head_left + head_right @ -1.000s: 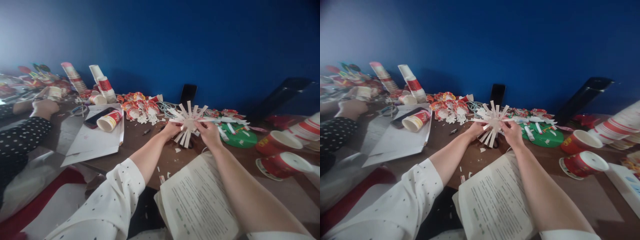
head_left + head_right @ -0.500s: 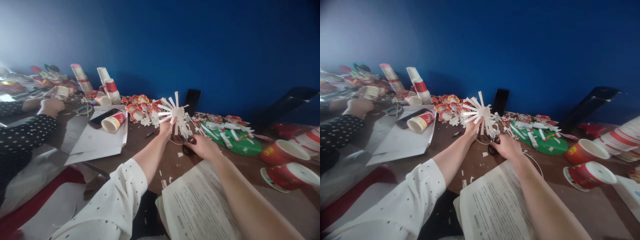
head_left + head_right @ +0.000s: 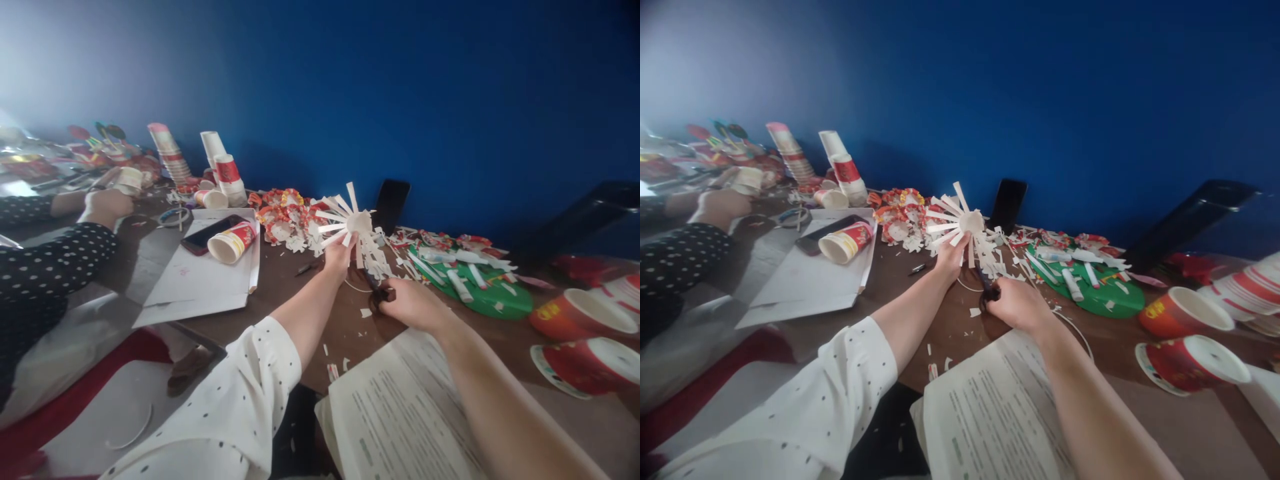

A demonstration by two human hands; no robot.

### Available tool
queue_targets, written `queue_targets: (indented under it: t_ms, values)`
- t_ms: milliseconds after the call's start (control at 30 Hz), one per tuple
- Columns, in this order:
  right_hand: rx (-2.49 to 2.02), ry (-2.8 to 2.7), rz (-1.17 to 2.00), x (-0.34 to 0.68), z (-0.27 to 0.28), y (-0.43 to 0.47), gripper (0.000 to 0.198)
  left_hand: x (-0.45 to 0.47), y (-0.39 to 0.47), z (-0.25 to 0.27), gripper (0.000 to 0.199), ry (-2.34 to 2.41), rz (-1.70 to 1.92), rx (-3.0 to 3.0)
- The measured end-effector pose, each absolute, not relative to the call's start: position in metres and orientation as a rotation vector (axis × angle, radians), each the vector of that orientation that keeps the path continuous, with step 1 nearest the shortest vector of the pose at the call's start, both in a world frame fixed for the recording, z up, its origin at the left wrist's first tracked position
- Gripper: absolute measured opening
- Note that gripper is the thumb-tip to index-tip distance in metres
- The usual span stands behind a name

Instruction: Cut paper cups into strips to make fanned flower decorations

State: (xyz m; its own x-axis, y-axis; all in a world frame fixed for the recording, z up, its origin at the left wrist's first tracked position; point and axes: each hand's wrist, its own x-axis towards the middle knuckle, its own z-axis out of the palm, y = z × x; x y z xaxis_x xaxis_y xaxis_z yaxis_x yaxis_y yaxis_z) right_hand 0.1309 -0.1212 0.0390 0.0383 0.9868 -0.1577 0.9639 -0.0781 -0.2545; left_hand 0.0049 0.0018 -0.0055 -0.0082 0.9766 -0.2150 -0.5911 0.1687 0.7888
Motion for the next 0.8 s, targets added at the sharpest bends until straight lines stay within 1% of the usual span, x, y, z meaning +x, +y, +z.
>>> queue_targets:
  t_ms: [100, 200, 300, 400, 467, 600, 700, 800]
  values:
    - [-1.940, -1.829, 0.770, 0.146, 0.029, -0.111, 0.033, 0.004, 0.004, -0.007, 0.031, 0.861, 1.371, 0.568]
    - [-1.763, -1.488, 0.948, 0.158, 0.021, -0.103, 0.043, 0.002, 0.005, -0.006, 0.028, 0.798, 1.378, 0.491]
    - [-1.643, -1.243, 1.005, 0.159, 0.020, -0.101, 0.054, 0.000, 0.006, -0.005, 0.019, 0.715, 1.393, 0.434]
    - [-1.568, -1.130, 1.076, 0.156, 0.023, -0.103, 0.052, -0.002, 0.008, -0.004, 0.017, 0.671, 1.378, 0.397]
    - [-1.534, -1.102, 1.156, 0.157, 0.025, -0.105, 0.049, -0.004, 0.010, -0.004, 0.017, 0.662, 1.363, 0.373]
    - [-1.475, -1.160, 1.246, 0.163, 0.024, -0.105, 0.052, -0.006, 0.011, -0.002, 0.012, 0.619, 1.374, 0.357]
    - [-1.531, -1.284, 1.182, 0.166, 0.021, -0.105, 0.052, -0.007, 0.010, 0.000, 0.013, 0.619, 1.377, 0.370]
    - [-1.629, -1.377, 1.111, 0.163, 0.023, -0.106, 0.059, -0.008, 0.008, 0.001, 0.012, 0.653, 1.352, 0.401]
